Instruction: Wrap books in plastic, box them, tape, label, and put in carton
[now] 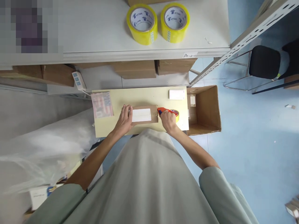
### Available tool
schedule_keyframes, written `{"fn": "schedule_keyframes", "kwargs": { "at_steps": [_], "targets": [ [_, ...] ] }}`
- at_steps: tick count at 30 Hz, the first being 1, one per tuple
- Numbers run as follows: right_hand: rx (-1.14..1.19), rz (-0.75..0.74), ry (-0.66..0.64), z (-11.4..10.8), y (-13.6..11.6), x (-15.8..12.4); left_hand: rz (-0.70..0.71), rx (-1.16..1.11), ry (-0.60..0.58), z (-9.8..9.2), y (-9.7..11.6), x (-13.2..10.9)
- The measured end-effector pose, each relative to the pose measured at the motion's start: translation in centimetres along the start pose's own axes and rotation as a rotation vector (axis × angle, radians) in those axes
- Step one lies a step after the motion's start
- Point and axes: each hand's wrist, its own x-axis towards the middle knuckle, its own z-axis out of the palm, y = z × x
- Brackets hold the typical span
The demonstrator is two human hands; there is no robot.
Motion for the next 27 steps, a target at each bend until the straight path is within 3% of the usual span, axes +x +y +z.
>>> {"fn": "schedule_keyframes", "kwargs": {
  "at_steps": [4, 7, 10, 14, 17, 20, 24, 27],
  "targets": [
    [0.035, 0.147, 0.082, 2.0, -1.6, 1.1, 0.024, 0.049, 0.003, -0.3, -1.4, -1.1],
    [0.066, 0.221, 0.107, 2.0, -2.5, 1.2, 0.041, 0.058, 0.017, -0.8, -2.8, -2.1],
    [0.057, 0.273, 0.178, -0.1, -3.1, 0.3, 0.044, 0.051, 0.022, -1.5, -4.2, -2.8],
    [0.048, 0.319, 0.317, -5.3, -4.0, -1.6, 0.082, -0.004, 0.078, -3.6, -5.3, -2.7],
    [0.077, 0.289, 0.452, -9.8, -5.4, -2.6, 0.157, -0.038, 0.170, -7.5, -5.0, -1.1],
    [0.063, 0.142, 0.606, -14.5, -7.5, -2.4, 0.229, -0.047, 0.311, -13.1, -3.8, 1.6],
    [-0.019, -0.073, 0.772, -20.6, -10.7, 0.5, 0.272, -0.056, 0.495, -20.4, -1.8, 5.3],
    [-0.065, -0.171, 0.805, -24.1, -12.6, 3.6, 0.256, -0.059, 0.586, -23.5, -1.2, 6.5]
  ]
}}
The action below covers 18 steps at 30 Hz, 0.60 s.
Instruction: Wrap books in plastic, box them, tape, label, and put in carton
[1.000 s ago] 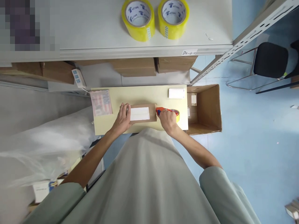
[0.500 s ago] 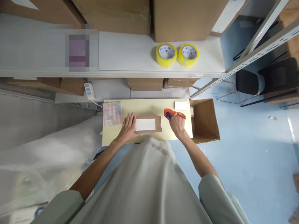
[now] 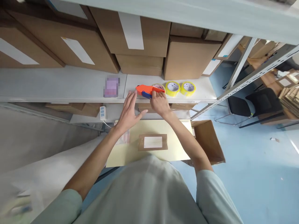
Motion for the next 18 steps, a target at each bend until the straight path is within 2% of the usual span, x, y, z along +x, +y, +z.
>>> {"fn": "schedule_keyframes", "kwargs": {
  "at_steps": [2, 5, 8, 11, 13, 15, 18],
  "targets": [
    [-0.007, -0.017, 0.002, 0.5, -0.3, 2.5, -0.016, 0.006, 0.033, -0.7, -0.1, 0.3],
    [0.008, -0.018, 0.007, 2.0, -0.2, 5.0, -0.053, -0.011, 0.052, -0.8, -0.4, -0.8],
    [0.072, -0.022, 0.028, 4.0, 0.2, 6.7, -0.108, -0.066, 0.047, -0.1, -0.5, -2.5],
    [0.179, -0.029, 0.108, 5.5, 1.1, 7.6, -0.171, -0.121, 0.027, 1.0, -0.7, -4.1],
    [0.256, -0.031, 0.208, 6.3, 2.1, 7.0, -0.219, -0.142, 0.012, 1.9, -1.1, -5.7],
    [0.335, -0.023, 0.324, 7.3, 3.3, 4.8, -0.298, -0.157, 0.000, 3.1, -1.8, -8.0],
    [0.479, 0.048, 0.418, 10.1, 4.8, -1.9, -0.510, -0.196, -0.049, 5.4, -3.2, -13.1]
  ]
}}
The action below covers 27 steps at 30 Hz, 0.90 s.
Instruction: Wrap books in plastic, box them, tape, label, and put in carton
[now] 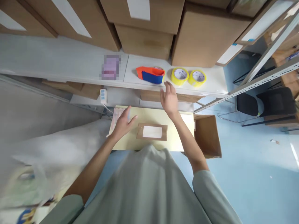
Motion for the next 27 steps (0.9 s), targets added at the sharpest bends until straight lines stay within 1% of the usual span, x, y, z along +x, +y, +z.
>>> {"fn": "schedule_keyframes", "kwargs": {
  "at_steps": [1, 3, 5, 7, 9, 11, 14, 16, 19, 21, 23, 25, 27],
  "targets": [
    [0.040, 0.054, -0.005, -0.2, 0.7, -3.2, -0.095, -0.018, -0.030, 0.8, -1.3, -1.4],
    [0.102, 0.201, -0.092, -0.4, 1.7, -10.0, -0.280, -0.058, -0.100, 2.5, -3.4, -4.3],
    [0.155, 0.378, -0.208, -0.2, 2.1, -16.3, -0.407, -0.084, -0.145, 4.2, -4.4, -6.7],
    [0.185, 0.519, -0.296, 0.1, 1.9, -21.2, -0.437, -0.095, -0.170, 5.6, -4.3, -8.2],
    [0.200, 0.606, -0.365, 0.5, 1.3, -24.1, -0.421, -0.087, -0.186, 6.6, -3.4, -8.9],
    [0.193, 0.653, -0.393, 0.9, 0.6, -25.5, -0.419, -0.033, -0.190, 7.3, -2.3, -9.0],
    [0.182, 0.669, -0.354, 1.6, 0.2, -26.2, -0.447, 0.115, -0.180, 8.0, -1.2, -8.5],
    [0.239, 0.677, -0.307, 2.1, 0.5, -26.6, -0.466, 0.180, -0.193, 8.3, -1.2, -8.0],
    [0.441, 0.762, -0.212, 2.9, 1.5, -27.2, -0.486, 0.190, -0.225, 8.4, -1.9, -7.3],
    [0.569, 0.832, -0.160, 3.2, 2.1, -27.5, -0.478, 0.132, -0.248, 8.0, -2.6, -7.0],
    [0.634, 0.865, -0.156, 3.0, 2.3, -27.4, -0.464, 0.009, -0.260, 7.4, -3.0, -7.0],
    [0.649, 0.841, -0.184, 2.3, 2.1, -27.1, -0.465, -0.127, -0.261, 6.6, -3.3, -7.3],
    [0.637, 0.776, -0.189, 1.1, 1.6, -26.7, -0.463, -0.238, -0.244, 6.0, -3.4, -7.8]
  ]
}}
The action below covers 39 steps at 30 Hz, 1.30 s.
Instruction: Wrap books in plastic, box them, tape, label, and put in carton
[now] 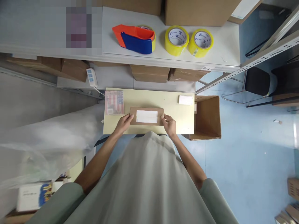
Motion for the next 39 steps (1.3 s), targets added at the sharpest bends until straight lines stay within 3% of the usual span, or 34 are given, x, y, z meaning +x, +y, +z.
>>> {"fn": "schedule_keyframes", "kwargs": {
  "at_steps": [3, 6, 10, 15, 18, 20, 24, 30, 33, 37, 39],
  "targets": [
    [-0.045, -0.107, 0.039, -1.3, -1.4, -0.5, 0.045, -0.089, 0.008, -0.4, -0.6, -0.7],
    [-0.054, -0.137, 0.022, -2.4, -1.2, -0.2, 0.081, -0.117, 0.018, -0.2, -1.7, -0.5],
    [-0.039, -0.103, -0.078, -2.7, 1.2, 1.4, 0.053, -0.156, 0.015, 1.2, -3.7, 0.7],
    [-0.115, 0.038, -0.175, -1.6, 4.8, 2.2, -0.097, -0.106, -0.035, 2.9, -6.1, 1.2],
    [-0.165, 0.096, -0.252, -1.1, 6.2, 2.4, -0.162, -0.108, -0.095, 3.2, -7.1, 1.2],
    [-0.219, 0.117, -0.231, -0.9, 6.7, 3.1, -0.194, -0.109, -0.078, 2.9, -7.4, 1.7],
    [-0.251, 0.131, -0.082, -0.6, 6.5, 5.8, -0.205, -0.079, 0.034, 2.0, -6.4, 3.9],
    [-0.153, 0.123, -0.059, 0.6, 4.4, 8.3, -0.195, -0.056, 0.077, 1.6, -2.4, 7.0],
    [-0.138, 0.079, -0.060, 0.4, 3.0, 7.4, -0.145, -0.083, 0.108, 1.1, -1.3, 6.6],
    [-0.051, 0.028, -0.069, -0.6, 0.9, 5.2, 0.004, -0.195, 0.133, -0.2, -1.0, 4.8],
    [-0.022, 0.035, -0.063, -1.1, 0.1, 4.2, 0.013, -0.216, 0.168, -0.7, -1.0, 4.0]
  ]
}}
